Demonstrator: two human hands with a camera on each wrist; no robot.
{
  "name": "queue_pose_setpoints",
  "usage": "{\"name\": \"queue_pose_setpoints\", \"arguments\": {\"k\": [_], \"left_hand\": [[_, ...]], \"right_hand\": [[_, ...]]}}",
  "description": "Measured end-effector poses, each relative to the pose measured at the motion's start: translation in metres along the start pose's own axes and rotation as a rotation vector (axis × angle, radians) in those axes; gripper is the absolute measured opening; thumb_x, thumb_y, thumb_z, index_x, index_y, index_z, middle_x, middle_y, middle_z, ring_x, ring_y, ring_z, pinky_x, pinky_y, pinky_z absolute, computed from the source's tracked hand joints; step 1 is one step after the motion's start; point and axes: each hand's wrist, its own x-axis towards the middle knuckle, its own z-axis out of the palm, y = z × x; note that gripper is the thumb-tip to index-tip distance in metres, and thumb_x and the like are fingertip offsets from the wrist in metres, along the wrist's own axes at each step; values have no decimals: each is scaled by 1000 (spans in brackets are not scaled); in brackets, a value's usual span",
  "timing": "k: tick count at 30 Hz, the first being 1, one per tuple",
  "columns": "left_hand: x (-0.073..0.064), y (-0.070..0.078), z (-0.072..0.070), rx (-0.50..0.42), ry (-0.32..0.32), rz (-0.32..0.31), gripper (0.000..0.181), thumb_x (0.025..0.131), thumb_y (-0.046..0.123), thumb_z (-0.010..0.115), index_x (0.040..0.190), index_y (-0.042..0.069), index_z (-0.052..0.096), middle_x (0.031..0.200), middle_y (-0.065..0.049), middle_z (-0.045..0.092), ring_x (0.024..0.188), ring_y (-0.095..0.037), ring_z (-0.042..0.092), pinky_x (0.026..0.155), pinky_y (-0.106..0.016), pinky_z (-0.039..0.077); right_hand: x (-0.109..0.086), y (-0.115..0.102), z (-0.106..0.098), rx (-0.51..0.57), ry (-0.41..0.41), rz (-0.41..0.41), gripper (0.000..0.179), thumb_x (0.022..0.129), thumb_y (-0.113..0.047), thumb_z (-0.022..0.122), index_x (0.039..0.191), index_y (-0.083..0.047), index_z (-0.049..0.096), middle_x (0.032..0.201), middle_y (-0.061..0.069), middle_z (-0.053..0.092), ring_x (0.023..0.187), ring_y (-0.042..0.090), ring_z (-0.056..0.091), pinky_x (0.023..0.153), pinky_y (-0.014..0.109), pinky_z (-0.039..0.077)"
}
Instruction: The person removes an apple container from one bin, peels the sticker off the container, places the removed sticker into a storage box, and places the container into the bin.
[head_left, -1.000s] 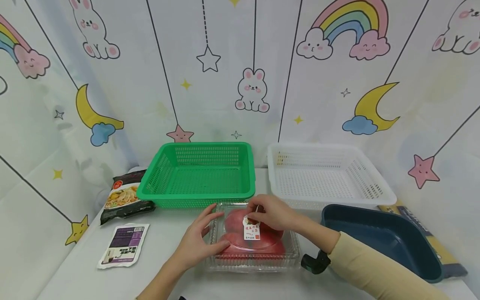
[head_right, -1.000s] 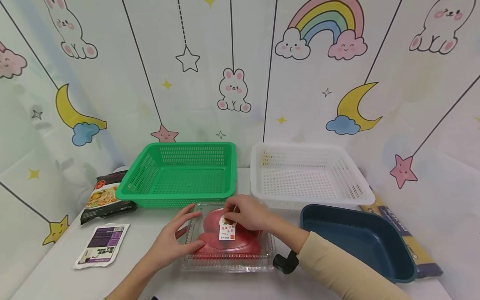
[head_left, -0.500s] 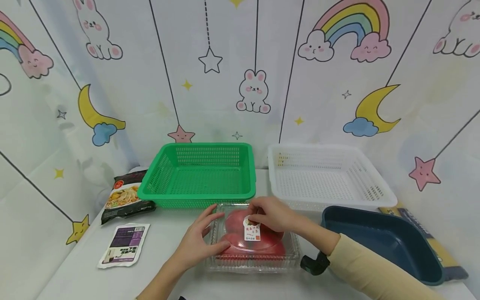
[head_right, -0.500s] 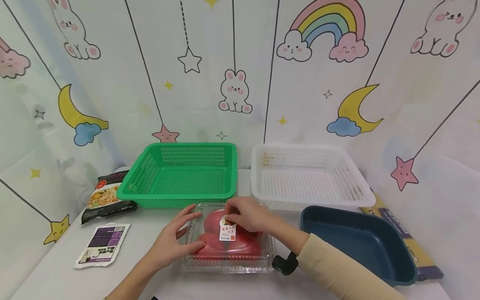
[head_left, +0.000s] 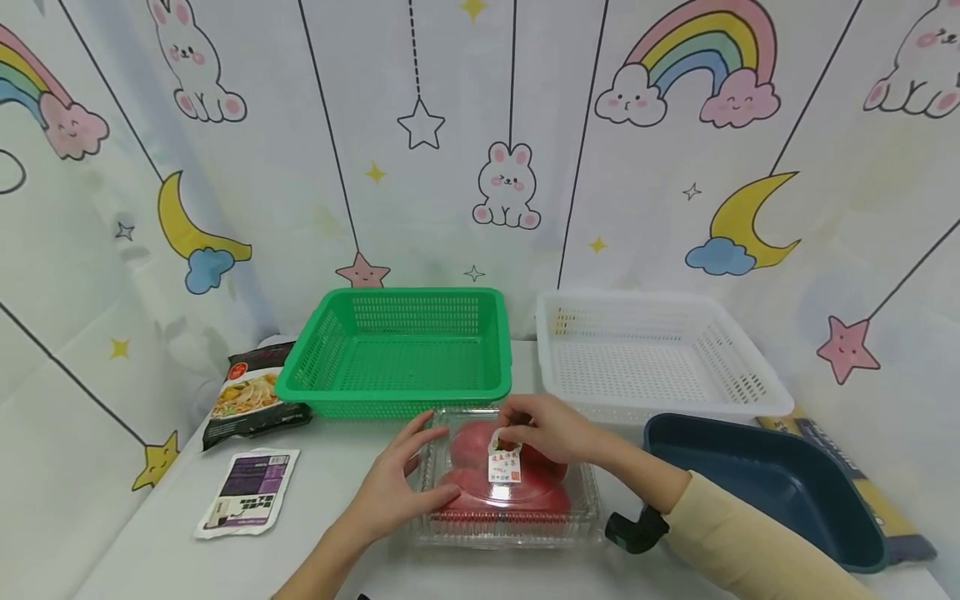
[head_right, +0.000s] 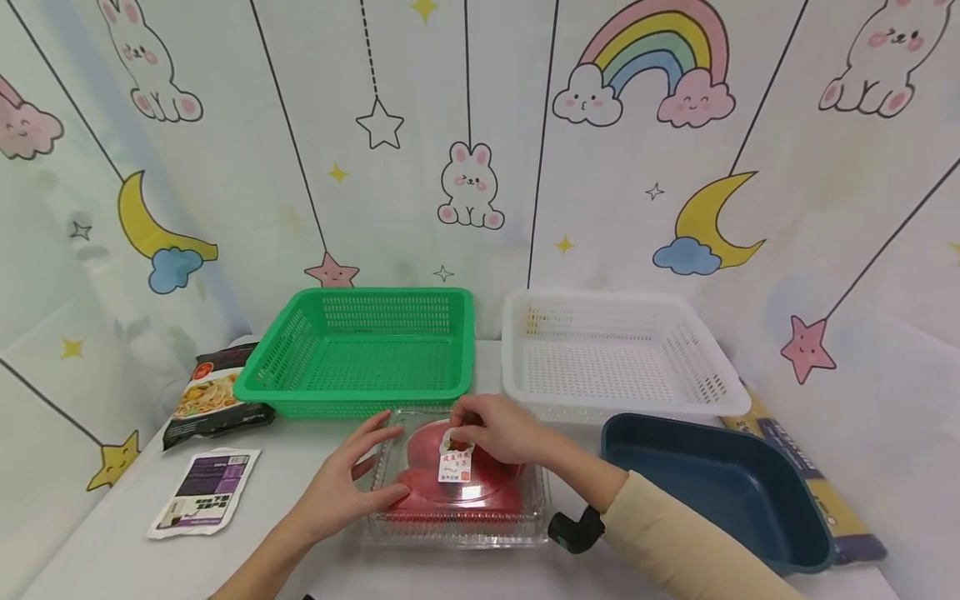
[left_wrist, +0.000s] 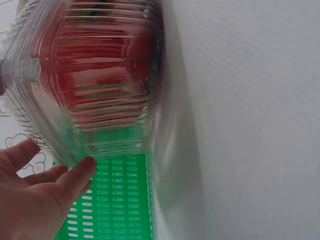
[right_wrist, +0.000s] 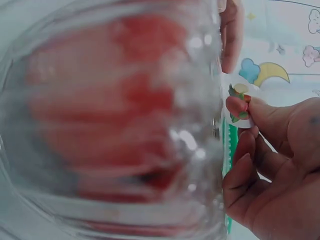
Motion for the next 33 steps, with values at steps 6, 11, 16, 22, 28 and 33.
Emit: {"name": "queue_pose_setpoints", "arguments": {"k": [6,11,16,22,28,33], "left_hand": [[0,-2,0,-4,-2,2,71,80,27,87,141,8,58,162,-14,29,144,-44,30,106,-60,41],[2,-1,2,-4,-15,-21,72,79,28,88,142,10,58,163,-11,28,145,-40,30,107,-58,40],[4,2,3,1,-17,-13,72,79,30,88,142,11,58,163,-9,29,145,-39,30,108,-57,40],[5,3,1,-2,-17,-1,72,79,29,88,142,10,58,163,-11,28,145,-40,30,107,-57,40],[3,1,-1,-2,-17,-8,71,80,29,87,142,11,58,163,-12,28,145,-41,29,108,-58,40],[1,1,-1,5,-12,0,70,79,28,88,141,10,59,162,-14,29,144,-42,30,107,-58,40]], "right_hand": [[-1,1,-1,19,-3,-19,7,99,-11,66,93,-11,64,84,-3,68,78,13,63,74,28,55],[-5,2,-3,40,-2,-10,6,100,-12,64,94,-11,64,85,-4,67,79,12,64,76,29,56],[-8,-1,-7,54,12,-6,6,101,-11,63,95,-12,63,86,-1,68,82,19,67,78,31,56],[-9,-4,-9,73,15,5,5,101,-12,64,96,-10,64,87,-2,69,84,20,68,81,32,57],[-11,-9,-7,97,21,9,5,100,-13,65,97,-9,64,88,-1,68,84,18,67,81,32,57],[-15,-15,-9,100,51,3,4,101,-11,63,97,-10,64,89,-2,66,84,16,66,81,35,58]]}}
